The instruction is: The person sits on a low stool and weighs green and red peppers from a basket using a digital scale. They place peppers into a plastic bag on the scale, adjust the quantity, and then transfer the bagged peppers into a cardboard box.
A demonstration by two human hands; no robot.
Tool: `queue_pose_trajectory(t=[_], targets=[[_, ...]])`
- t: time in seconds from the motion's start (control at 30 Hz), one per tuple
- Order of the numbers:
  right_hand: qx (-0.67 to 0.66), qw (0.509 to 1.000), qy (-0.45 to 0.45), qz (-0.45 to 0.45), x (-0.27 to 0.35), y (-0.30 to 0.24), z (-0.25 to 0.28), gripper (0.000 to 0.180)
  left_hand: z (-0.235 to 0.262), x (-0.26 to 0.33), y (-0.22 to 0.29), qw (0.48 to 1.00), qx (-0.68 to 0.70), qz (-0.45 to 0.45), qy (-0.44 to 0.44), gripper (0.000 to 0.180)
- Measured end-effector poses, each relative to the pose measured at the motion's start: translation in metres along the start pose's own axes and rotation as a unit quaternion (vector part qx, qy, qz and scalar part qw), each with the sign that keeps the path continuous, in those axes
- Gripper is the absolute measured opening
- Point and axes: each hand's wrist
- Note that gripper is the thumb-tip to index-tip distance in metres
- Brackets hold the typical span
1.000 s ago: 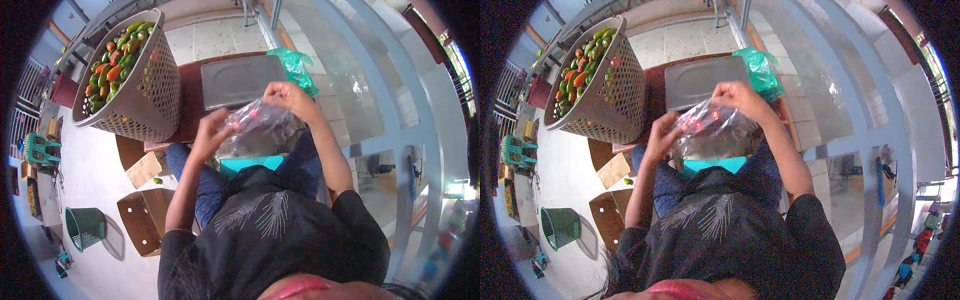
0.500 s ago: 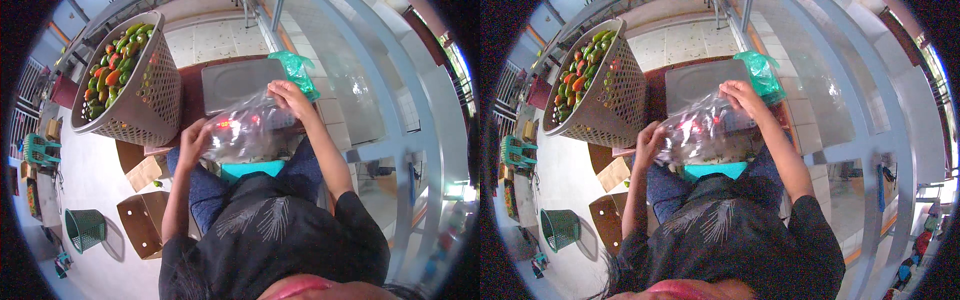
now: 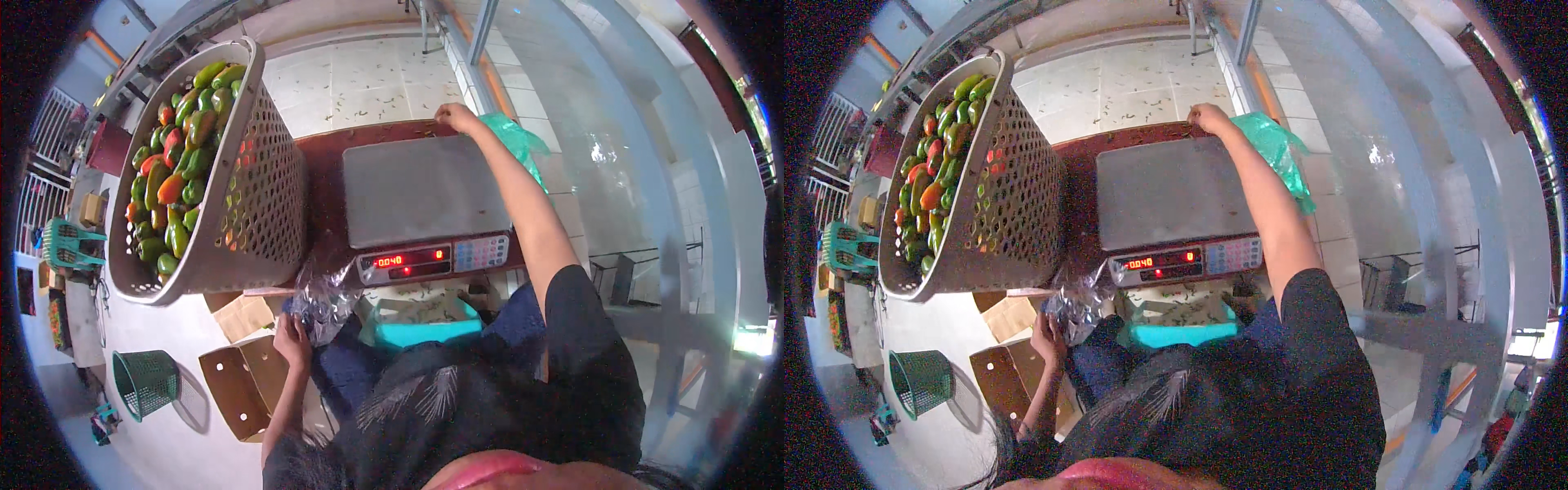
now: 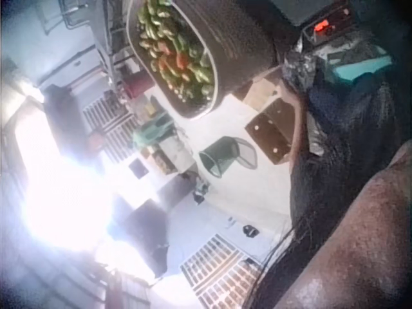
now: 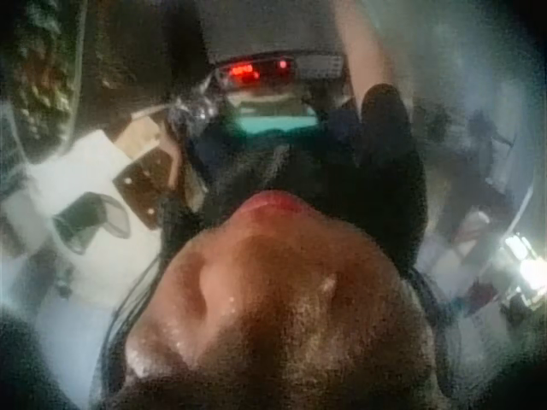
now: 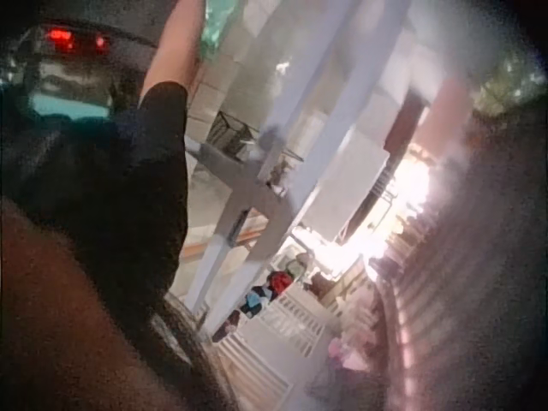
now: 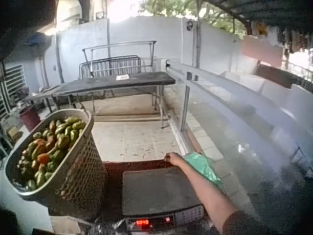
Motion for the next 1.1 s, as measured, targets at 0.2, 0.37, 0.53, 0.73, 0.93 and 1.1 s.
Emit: queue_pose_trajectory(t=[0.2,0.37,0.53,0.73,0.93,1.1], targets=[[-0.075,0.962,-0.255,-0.063,-0.053,0.027,-0.047,0.025,0.008,-0.012,0.016,0.999,-0.029,0.015,-0.012,0.021],[-0.145,0.957,-0.249,-0.015,-0.078,0.032,-0.053,0.034,0.008,-0.022,0.026,0.999,-0.032,0.011,0.007,0.023],[-0.355,0.894,-0.253,-0.106,-0.076,-0.001,-0.052,0.043,0.008,-0.022,0.021,1.000,-0.022,0.013,0.017,0.024],[-0.350,0.897,-0.271,-0.001,-0.108,0.000,-0.091,0.037,0.002,-0.025,0.009,0.999,-0.026,0.015,0.012,0.023],[-0.395,0.901,-0.169,0.054,-0.133,0.007,-0.128,0.030,0.002,-0.016,0.001,0.999,-0.017,0.038,0.022,0.023],[-0.228,0.966,0.017,0.121,-0.181,0.015,-0.170,0.046,0.006,-0.027,0.007,0.999,-0.034,0.036,-0.011,0.025]])
Point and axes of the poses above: each hand's wrist, its own x-axis away from the middle knuckle, its own z-axis out of the back of the hand, y = z × x, and after that the axes turned 2 degrees about -x, right-handed
